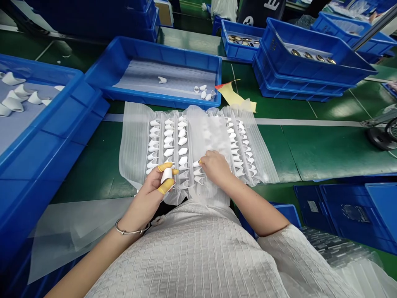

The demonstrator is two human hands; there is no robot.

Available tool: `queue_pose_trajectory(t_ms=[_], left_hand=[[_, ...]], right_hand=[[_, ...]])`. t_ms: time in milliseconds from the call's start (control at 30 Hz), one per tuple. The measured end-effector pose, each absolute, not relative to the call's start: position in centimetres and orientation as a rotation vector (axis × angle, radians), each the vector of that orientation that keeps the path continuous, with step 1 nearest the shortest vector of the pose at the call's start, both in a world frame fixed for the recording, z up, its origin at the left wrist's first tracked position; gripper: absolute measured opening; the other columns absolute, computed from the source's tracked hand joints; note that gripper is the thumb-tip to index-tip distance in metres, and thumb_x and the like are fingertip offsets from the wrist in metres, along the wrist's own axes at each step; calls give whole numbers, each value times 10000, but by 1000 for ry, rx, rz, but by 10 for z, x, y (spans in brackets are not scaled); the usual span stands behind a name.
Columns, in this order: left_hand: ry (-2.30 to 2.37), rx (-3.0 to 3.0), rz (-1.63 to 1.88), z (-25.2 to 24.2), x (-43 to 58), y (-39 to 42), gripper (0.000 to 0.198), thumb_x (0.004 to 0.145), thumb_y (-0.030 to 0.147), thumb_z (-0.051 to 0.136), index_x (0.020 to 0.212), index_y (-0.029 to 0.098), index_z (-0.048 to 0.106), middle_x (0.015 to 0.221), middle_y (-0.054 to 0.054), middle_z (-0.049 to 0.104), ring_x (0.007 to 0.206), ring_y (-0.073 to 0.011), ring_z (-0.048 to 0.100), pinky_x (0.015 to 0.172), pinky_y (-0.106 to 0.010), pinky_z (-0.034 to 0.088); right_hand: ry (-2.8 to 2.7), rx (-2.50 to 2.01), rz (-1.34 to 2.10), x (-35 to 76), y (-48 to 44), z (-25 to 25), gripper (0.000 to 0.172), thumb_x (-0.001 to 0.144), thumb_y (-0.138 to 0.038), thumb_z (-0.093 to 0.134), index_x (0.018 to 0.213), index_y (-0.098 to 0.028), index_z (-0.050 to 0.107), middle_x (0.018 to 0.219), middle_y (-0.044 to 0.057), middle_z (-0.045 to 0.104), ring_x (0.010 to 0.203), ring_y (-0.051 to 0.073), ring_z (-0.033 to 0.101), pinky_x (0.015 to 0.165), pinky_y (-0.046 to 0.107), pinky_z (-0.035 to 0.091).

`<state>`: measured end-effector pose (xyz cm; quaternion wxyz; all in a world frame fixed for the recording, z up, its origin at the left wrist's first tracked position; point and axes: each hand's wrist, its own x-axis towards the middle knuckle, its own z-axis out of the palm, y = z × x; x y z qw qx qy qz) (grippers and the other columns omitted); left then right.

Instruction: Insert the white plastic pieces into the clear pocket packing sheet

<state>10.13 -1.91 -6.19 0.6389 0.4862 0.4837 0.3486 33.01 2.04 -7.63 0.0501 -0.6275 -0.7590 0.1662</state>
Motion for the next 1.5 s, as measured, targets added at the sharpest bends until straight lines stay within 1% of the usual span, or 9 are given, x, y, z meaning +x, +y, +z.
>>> queue_pose_trajectory(t_ms=[133, 267, 467, 600, 733, 967, 1167, 1267, 1500], left_hand=[[1057, 1111, 725, -58, 103, -18, 523, 929, 396, 607, 1411, 229, 495, 1210, -91, 685, 1114, -231, 632, 960, -375, 510], [1056, 1175, 717, -57, 104, -20, 542, 919, 414, 622, 1427, 253, 518, 1178, -63, 696, 1143, -241, 630, 1014, -399, 482], [1053, 1262, 745, -62, 104, -20, 428, 884, 349, 638, 1284, 199, 617, 1183, -87, 700, 1084, -245, 646, 1009, -431, 484], [1054, 1318, 770, -62, 106, -19, 386, 882, 308, 630, 1251, 197, 608, 1207, -89, 693, 1065, -224, 654, 995, -413, 489], [1049, 1290, 802, -63, 106, -21, 394, 877, 355, 648, 1230, 198, 569, 1099, -73, 712, 1015, -212, 675, 902, -366, 529], [1366, 1685, 907, -72, 102, -21, 309, 855, 319, 636, 1130, 203, 555, 956, -53, 689, 835, -210, 680, 751, -344, 531], [1453, 2000, 867, -70, 100, -24, 266, 892, 332, 599, 1118, 202, 548, 910, -59, 704, 778, -233, 685, 665, -332, 508], [1527, 2078, 861, -69, 101, -25, 230, 886, 331, 591, 1068, 198, 546, 891, -68, 701, 772, -257, 683, 652, -345, 502], [1604, 2035, 609, -62, 104, -23, 168, 848, 319, 571, 970, 209, 536, 771, -42, 654, 684, -267, 650, 570, -332, 433]], right_hand=[[-2354, -1913, 507, 331, 23, -75, 239, 960, -169, 586, 752, -160, 705, 843, 101, 608, 881, 254, 565, 703, 345, 397], [-2313, -1902, 520, 331, 19, -63, 140, 948, -193, 615, 834, -152, 685, 867, 87, 616, 866, 241, 574, 699, 327, 413], [-2204, -1202, 763, 308, -17, -22, 71, 983, -241, 585, 972, -182, 623, 894, 45, 588, 844, 188, 559, 736, 292, 446], [-2257, -1202, 691, 294, -28, -19, 122, 959, -255, 615, 877, -189, 553, 873, 52, 586, 817, 202, 530, 724, 321, 421], [-1980, -1348, 790, 296, -26, -30, 189, 944, -298, 628, 817, -204, 523, 802, 18, 564, 745, 177, 511, 686, 309, 403], [-1468, -1258, 1488, 289, -30, -38, 252, 879, -408, 691, 771, -198, 604, 707, -28, 541, 652, 133, 475, 613, 279, 386], [-1237, -1246, 1576, 284, -28, -39, 238, 829, -406, 742, 838, -204, 616, 789, -22, 587, 730, 142, 535, 701, 304, 435], [-1267, -1253, 1603, 284, -29, -43, 238, 798, -359, 779, 869, -207, 610, 819, -20, 602, 736, 141, 533, 694, 298, 436], [-1372, -1304, 1527, 282, -33, -49, 188, 840, -338, 734, 861, -208, 600, 806, -25, 593, 712, 136, 524, 667, 289, 429]])
